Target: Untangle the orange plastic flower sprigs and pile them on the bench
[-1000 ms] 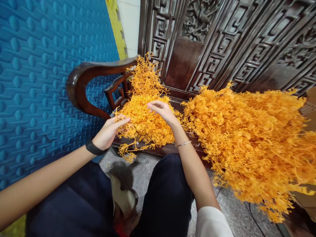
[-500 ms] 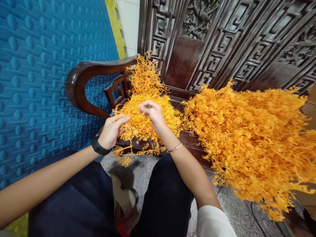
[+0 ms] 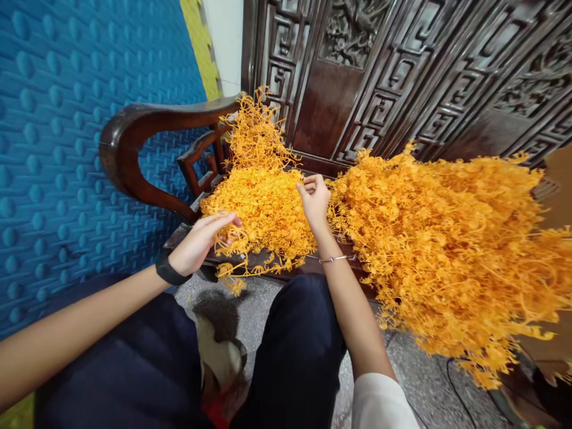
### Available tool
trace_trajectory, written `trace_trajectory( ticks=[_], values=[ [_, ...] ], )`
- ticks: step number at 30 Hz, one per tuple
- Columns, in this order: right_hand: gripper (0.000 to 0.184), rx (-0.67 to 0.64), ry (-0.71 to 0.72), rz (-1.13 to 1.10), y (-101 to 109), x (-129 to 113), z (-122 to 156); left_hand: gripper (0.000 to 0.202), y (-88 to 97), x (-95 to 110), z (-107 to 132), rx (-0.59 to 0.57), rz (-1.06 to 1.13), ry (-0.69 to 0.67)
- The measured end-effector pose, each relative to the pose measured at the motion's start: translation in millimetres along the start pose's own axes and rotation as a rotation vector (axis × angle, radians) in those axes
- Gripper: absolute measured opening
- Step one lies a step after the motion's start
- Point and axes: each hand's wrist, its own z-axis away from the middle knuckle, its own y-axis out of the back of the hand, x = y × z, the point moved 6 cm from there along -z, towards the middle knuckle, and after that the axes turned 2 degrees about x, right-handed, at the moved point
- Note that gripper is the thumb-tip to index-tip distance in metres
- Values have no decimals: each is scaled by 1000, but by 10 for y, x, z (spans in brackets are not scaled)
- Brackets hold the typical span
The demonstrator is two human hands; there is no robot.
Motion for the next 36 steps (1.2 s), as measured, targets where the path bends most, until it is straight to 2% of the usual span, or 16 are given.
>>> trace_trajectory(
  ticks=[4,6,8,11,12,13,15,18,24,27,30,33,36],
  values=[
    [29,-99,-22,109,-113,-24,38,24,39,-57,-7,26,-17,32],
    [28,-171,-29,60,-160,-103,94,23,64,-48,-9,40,-2,33],
    [24,-396,-45,-68,-291,-246,221,23,86,-28,-10,61,27,29],
    [28,-934,-75,-215,-553,-523,584,24,123,0,-21,91,53,8],
    [27,-1060,-79,-233,-605,-600,695,23,139,6,-29,101,55,-4],
    [25,-1127,-81,-244,-639,-658,770,22,153,7,-38,108,57,-13],
    [19,-1137,-84,-256,-681,-720,826,19,185,4,-56,126,57,-28],
    [16,-1053,-83,-301,-715,-739,806,21,206,0,-63,132,11,-27],
    [13,-781,-123,-376,-767,-705,737,30,107,-52,-4,2,-243,147],
    [14,-671,-207,-391,-801,-675,735,25,71,-45,-7,-29,-233,134],
    [12,-720,-292,-469,-834,-693,768,25,108,-33,-27,17,-195,77],
    [15,-819,-281,-504,-824,-748,780,27,153,-49,-24,37,-193,69],
    [15,-779,-246,-458,-784,-731,724,28,147,-46,-17,12,-203,71]
  ],
)
